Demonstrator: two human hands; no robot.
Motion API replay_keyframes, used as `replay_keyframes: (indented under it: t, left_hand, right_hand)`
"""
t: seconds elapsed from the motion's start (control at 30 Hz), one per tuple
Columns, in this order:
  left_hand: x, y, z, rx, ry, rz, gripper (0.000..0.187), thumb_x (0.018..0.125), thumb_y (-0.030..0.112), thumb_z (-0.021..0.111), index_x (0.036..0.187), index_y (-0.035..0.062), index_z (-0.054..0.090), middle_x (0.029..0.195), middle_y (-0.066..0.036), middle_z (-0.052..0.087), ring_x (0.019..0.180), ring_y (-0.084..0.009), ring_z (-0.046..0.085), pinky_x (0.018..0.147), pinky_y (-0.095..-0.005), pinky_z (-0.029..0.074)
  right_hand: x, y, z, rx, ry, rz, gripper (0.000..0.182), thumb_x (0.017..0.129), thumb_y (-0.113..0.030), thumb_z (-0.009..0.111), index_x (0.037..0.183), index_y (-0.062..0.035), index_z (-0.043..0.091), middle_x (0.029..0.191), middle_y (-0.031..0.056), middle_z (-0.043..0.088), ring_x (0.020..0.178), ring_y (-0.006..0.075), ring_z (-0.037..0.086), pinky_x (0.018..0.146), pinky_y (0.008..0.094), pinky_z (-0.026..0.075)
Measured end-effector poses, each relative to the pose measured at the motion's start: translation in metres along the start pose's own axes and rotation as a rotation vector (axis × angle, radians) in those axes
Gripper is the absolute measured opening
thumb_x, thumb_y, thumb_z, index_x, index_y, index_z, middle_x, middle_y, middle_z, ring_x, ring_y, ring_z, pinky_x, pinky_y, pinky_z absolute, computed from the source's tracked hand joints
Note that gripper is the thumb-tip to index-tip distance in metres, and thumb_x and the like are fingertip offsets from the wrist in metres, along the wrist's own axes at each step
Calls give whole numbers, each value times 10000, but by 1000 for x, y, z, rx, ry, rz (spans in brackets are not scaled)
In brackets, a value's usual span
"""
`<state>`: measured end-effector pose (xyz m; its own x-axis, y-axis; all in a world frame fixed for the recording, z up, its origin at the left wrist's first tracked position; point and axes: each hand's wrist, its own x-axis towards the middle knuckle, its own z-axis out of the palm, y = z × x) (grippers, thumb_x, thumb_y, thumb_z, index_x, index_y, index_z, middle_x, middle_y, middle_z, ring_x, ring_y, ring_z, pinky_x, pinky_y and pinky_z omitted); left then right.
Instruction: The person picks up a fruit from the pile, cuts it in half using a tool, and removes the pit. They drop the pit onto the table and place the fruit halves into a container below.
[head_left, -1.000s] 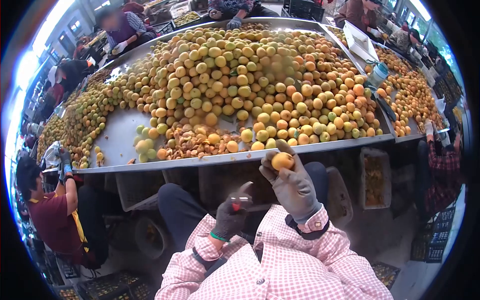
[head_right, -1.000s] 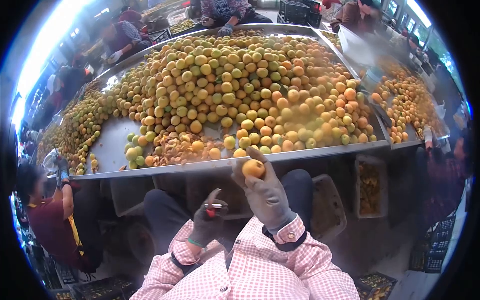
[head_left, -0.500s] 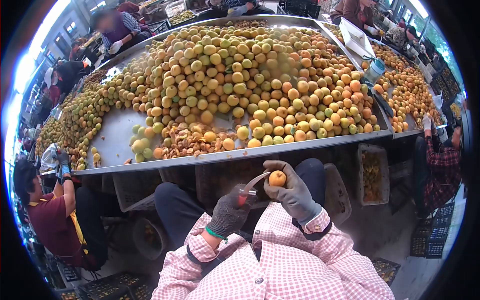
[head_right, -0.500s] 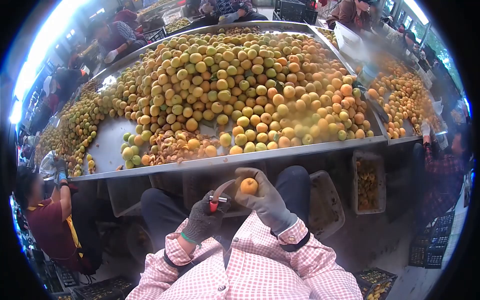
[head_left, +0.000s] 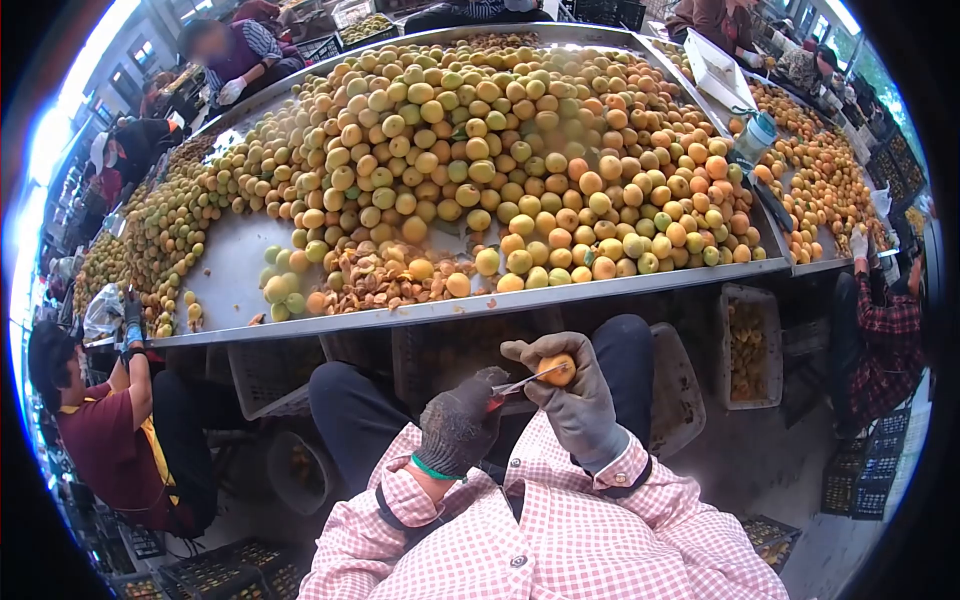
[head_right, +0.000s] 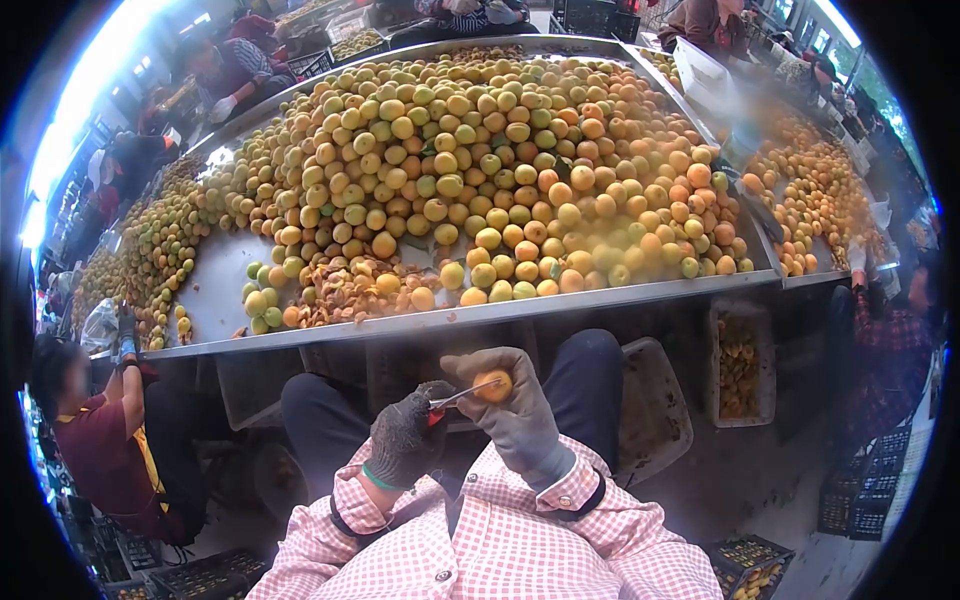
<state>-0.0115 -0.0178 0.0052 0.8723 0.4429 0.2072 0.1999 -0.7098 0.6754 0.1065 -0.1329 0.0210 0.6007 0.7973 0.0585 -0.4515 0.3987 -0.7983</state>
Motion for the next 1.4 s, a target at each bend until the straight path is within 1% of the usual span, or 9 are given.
replay_keyframes:
  t: [0.53,0.6,0.67,0.8,0.93,1.03,1.2,1.3,1.4]
  left_hand:
    - [26,6,8,194,-26,-31,262,789,139,598,1048,101,595,904,-150,645,772,-352,637,629,-439,501]
    - [26,6,14,138,-57,-169,232,806,145,587,1036,124,593,872,-154,648,764,-360,636,615,-452,495]
    - [24,5,17,112,-29,-181,254,790,159,621,1040,121,600,833,-163,645,755,-372,631,619,-456,494]
    - [21,5,15,71,22,-232,266,783,160,645,1046,134,613,798,-175,641,752,-389,623,628,-461,492]
    - [5,-19,29,40,55,-209,269,788,157,646,1055,138,618,819,-189,639,780,-394,620,644,-457,495]
    - [-10,-31,34,-16,-11,-375,207,861,247,603,1021,116,589,781,-179,641,747,-389,636,618,-456,495]
    - [6,-18,13,-408,87,-244,216,834,84,676,1033,53,598,869,-66,649,782,-167,631,697,-295,492]
    - [19,-9,4,-486,58,-240,297,829,222,680,1045,69,546,907,-145,643,849,-322,651,691,-383,502]
    - [26,0,1,-480,10,-234,428,796,248,723,1121,76,504,928,-135,647,854,-307,656,715,-374,509]
  right_hand:
    - [17,1,-10,131,124,97,392,877,-14,612,1209,-33,405,1205,159,543,1111,208,547,975,307,452]
    - [19,10,-18,-28,117,62,341,914,-93,586,1207,-34,422,1198,182,563,1061,219,572,988,330,434]
    - [21,17,-20,277,126,24,324,961,-276,509,1176,-36,480,1178,188,585,1187,286,527,1072,409,348]
    - [25,23,-15,490,193,101,380,964,-387,456,1153,-63,515,1177,133,601,1171,252,534,1009,380,390]
    - [29,37,-36,360,265,69,393,928,-431,508,1132,-98,550,1056,51,624,951,162,586,825,286,472]
    - [28,18,-46,579,259,158,398,954,-414,486,1176,-86,529,974,34,585,778,108,544,705,223,464]
    - [22,13,-44,551,352,356,349,923,-420,548,1064,-100,559,949,51,599,686,120,525,547,223,430]
    - [14,16,-45,457,295,385,305,955,-406,500,1004,-110,553,892,40,580,674,120,523,548,212,445]
    - [9,23,-32,85,354,326,412,979,-480,384,887,-107,532,808,17,545,570,88,466,478,190,367]
